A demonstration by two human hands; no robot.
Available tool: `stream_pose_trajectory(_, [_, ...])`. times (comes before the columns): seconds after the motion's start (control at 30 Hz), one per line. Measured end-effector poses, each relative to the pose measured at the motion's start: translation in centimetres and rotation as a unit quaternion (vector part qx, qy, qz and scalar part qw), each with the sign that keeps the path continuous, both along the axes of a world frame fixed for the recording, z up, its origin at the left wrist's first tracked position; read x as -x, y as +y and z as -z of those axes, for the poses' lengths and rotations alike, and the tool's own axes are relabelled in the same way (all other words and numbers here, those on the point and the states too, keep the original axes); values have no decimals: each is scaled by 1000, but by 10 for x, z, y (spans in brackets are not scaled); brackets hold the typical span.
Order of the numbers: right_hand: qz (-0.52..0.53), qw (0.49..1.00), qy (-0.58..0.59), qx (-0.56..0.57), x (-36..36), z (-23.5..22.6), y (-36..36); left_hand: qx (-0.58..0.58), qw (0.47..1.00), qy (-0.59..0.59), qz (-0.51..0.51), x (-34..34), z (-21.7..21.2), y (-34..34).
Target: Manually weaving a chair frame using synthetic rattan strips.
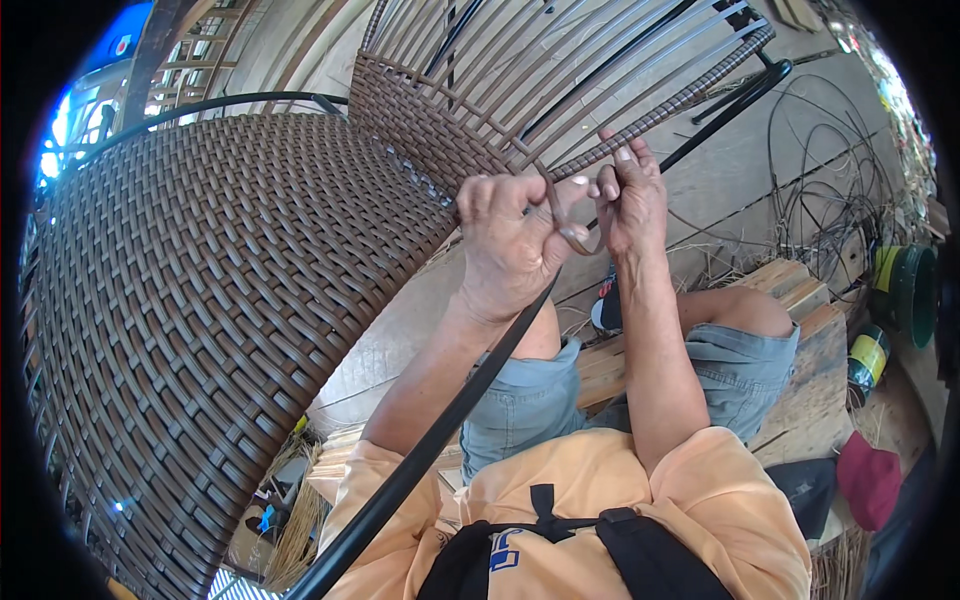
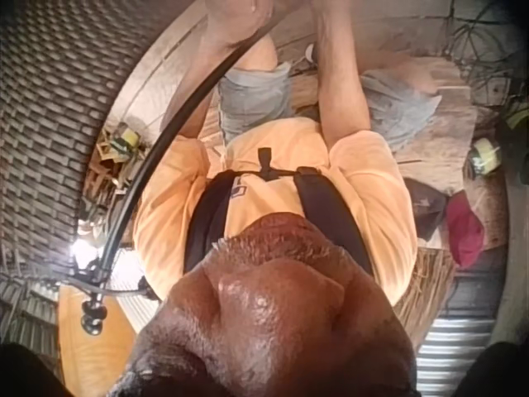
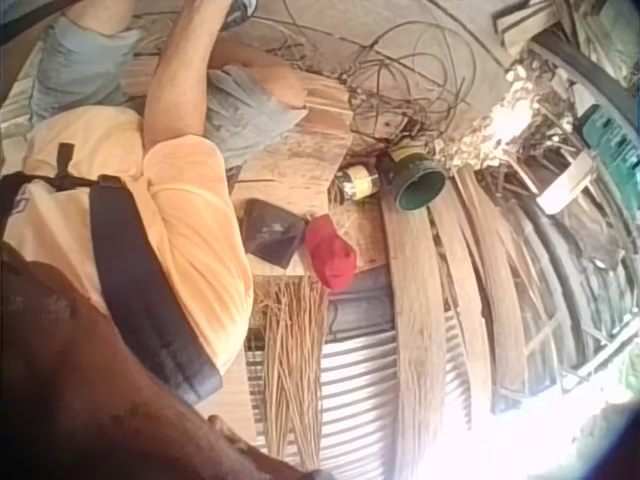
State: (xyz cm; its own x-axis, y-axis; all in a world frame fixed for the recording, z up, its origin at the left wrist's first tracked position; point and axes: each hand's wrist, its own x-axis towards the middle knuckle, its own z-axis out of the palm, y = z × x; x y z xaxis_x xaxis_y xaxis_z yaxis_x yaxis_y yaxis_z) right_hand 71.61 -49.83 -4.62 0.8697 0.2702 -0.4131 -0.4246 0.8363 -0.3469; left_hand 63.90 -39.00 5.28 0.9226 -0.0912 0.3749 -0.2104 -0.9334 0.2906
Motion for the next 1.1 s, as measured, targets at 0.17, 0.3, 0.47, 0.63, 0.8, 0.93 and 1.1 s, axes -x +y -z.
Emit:
stream_pose_trajectory(0.17, [-4, 998, -37, -43, -3, -11, 6, -40, 998, 14, 50, -11, 5, -8])
stream_pose_trajectory(0.3, [-5, 976, -81, -203, -2, -16, 3, -41, 998, 21, 32, -26, 3, -14])
stream_pose_trajectory(0.47, [-40, 991, -15, -127, -1, -24, 10, -25, 1000, -10, -2, -34, 11, -16])
stream_pose_trajectory(0.63, [-131, 986, -72, -70, -5, -21, 4, 14, 998, 46, -35, -38, -7, -19])
stream_pose_trajectory(0.8, [-215, 970, -47, -102, -6, -13, -4, 4, 992, 82, 91, -13, -10, -1])
stream_pose_trajectory(0.93, [-118, 979, 139, -94, 33, 5, 5, 28, 982, 186, 24, 25, -17, 8])
stream_pose_trajectory(1.1, [-211, 976, -49, -23, 56, -41, 4, -13, 982, 188, 25, 35, -9, 10])
